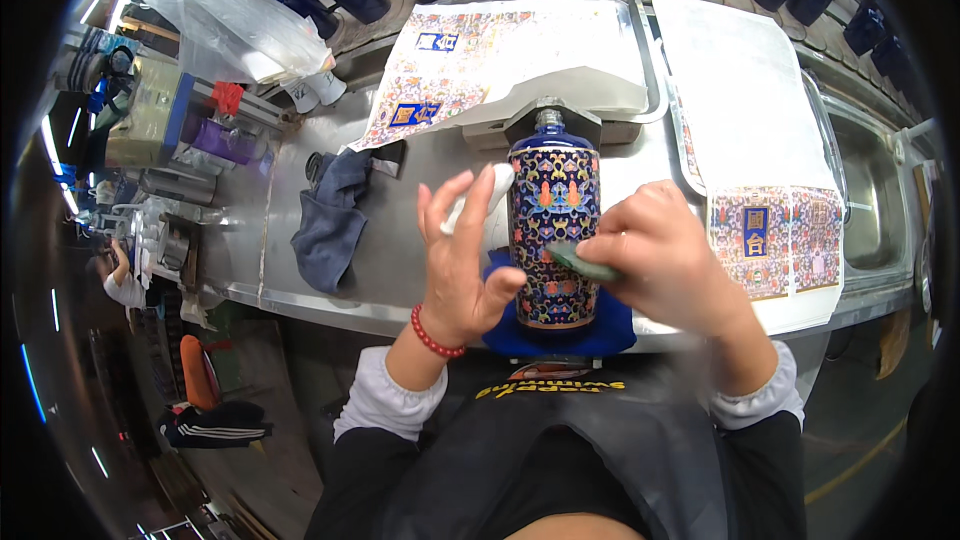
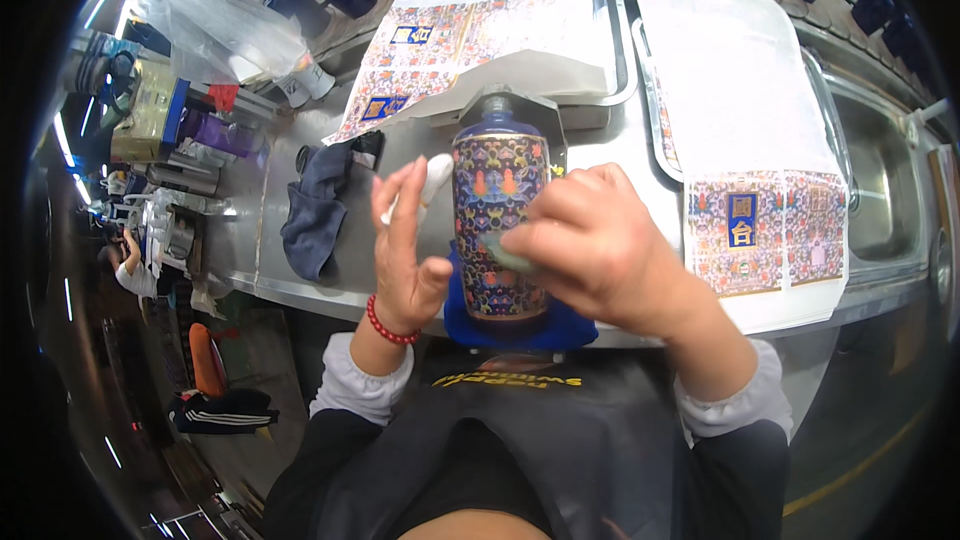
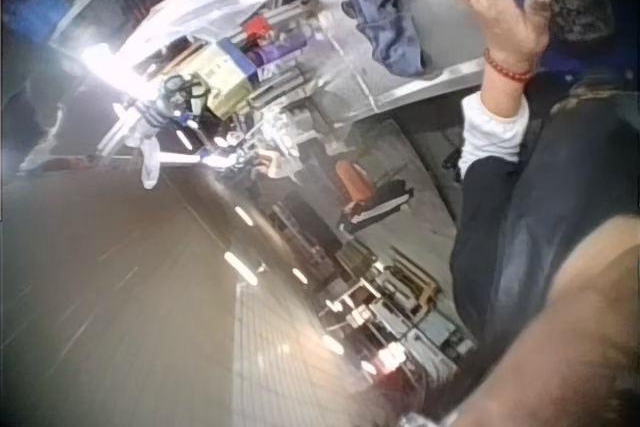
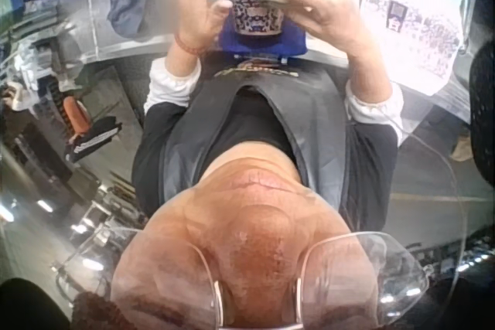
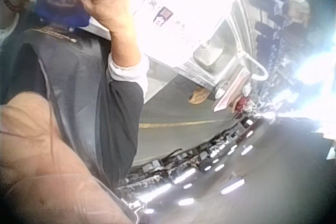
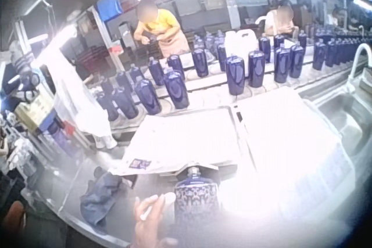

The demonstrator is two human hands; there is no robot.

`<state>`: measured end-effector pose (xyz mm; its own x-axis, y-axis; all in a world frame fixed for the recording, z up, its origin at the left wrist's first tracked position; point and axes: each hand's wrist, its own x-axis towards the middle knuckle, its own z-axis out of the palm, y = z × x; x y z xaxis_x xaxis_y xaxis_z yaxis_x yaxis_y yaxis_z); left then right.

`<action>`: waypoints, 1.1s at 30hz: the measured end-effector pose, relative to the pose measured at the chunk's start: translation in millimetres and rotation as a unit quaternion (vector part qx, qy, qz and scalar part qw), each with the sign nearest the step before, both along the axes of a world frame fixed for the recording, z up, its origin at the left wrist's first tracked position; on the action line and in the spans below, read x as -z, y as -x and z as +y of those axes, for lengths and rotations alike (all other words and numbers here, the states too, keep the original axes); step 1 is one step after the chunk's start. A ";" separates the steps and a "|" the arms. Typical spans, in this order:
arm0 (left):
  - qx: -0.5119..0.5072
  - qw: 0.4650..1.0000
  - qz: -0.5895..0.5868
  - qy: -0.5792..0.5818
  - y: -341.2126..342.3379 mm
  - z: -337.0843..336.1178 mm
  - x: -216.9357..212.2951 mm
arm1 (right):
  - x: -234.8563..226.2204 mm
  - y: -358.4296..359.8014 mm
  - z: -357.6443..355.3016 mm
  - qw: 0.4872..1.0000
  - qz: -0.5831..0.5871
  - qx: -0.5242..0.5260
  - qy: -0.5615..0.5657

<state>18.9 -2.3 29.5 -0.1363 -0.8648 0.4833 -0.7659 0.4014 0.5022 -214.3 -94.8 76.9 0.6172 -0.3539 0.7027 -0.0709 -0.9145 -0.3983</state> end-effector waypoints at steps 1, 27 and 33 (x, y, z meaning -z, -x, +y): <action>0.001 1.000 0.021 -0.007 0.8 10.9 7.5 | 0.2 1.0 -4.0 0.992 0.013 -0.008 -0.123; -0.016 0.999 -0.001 -0.046 12.3 52.6 51.2 | 48.2 13.4 -36.5 0.968 -0.032 0.046 -0.245; -0.017 0.998 0.002 -0.054 11.6 51.9 49.2 | 56.6 17.5 -38.9 0.976 -0.039 0.032 -0.214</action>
